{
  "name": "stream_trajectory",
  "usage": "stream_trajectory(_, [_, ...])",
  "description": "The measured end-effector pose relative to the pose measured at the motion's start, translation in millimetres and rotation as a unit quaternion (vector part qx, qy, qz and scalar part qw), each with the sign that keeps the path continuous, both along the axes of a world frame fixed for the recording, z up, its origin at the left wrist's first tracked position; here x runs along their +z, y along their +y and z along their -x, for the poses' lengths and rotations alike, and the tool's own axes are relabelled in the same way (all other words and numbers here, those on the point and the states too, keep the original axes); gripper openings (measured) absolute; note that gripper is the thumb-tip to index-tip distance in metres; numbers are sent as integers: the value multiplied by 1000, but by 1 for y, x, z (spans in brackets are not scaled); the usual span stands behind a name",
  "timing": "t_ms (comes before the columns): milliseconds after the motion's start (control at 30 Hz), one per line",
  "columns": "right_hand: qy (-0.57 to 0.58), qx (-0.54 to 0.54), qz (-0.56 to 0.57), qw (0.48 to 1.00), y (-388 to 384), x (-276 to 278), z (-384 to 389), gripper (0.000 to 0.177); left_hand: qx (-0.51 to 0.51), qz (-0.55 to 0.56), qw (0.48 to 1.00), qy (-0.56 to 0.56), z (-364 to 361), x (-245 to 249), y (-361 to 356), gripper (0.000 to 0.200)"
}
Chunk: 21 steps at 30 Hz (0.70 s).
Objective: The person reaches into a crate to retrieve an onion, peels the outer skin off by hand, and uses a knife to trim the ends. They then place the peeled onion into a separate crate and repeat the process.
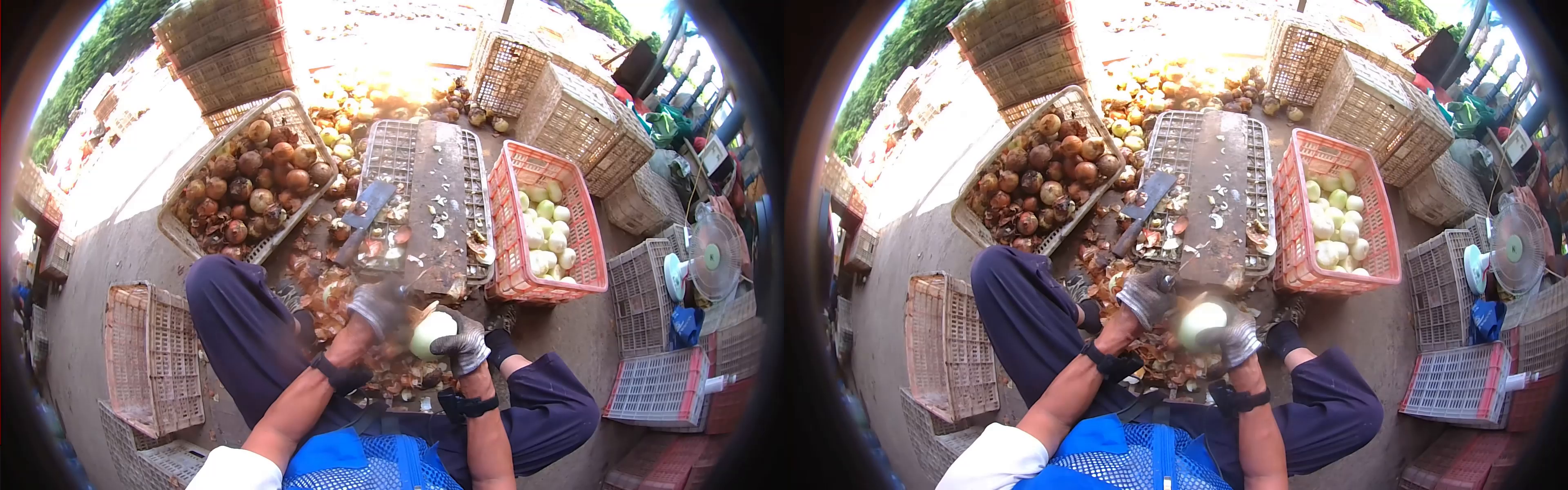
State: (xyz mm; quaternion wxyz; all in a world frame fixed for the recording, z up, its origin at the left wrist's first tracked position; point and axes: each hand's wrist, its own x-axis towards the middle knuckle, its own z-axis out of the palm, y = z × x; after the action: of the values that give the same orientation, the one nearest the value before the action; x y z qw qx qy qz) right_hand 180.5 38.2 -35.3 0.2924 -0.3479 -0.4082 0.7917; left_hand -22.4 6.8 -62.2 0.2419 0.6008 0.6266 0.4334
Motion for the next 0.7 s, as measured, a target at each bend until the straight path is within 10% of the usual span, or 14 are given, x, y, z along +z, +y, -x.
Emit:
stream_trajectory(100, [40,10,10,999,-1,14,-2,85,6,-36,998,50,10,7,1,20])
stream_trajectory(233, [51,26,22,998,3,30,0,90,50,172,981,-68,18,24,11,25])
stream_trajectory(333, [-39,33,-67,996,16,-8,-7,89,29,125,948,-291,14,35,-2,26])
stream_trajectory(567, [-340,61,-285,894,11,-27,0,92,-6,131,985,-109,-18,38,-2,26])
stream_trajectory(700, [-232,41,-155,959,4,-12,4,92,22,83,996,-26,-14,35,-1,23])
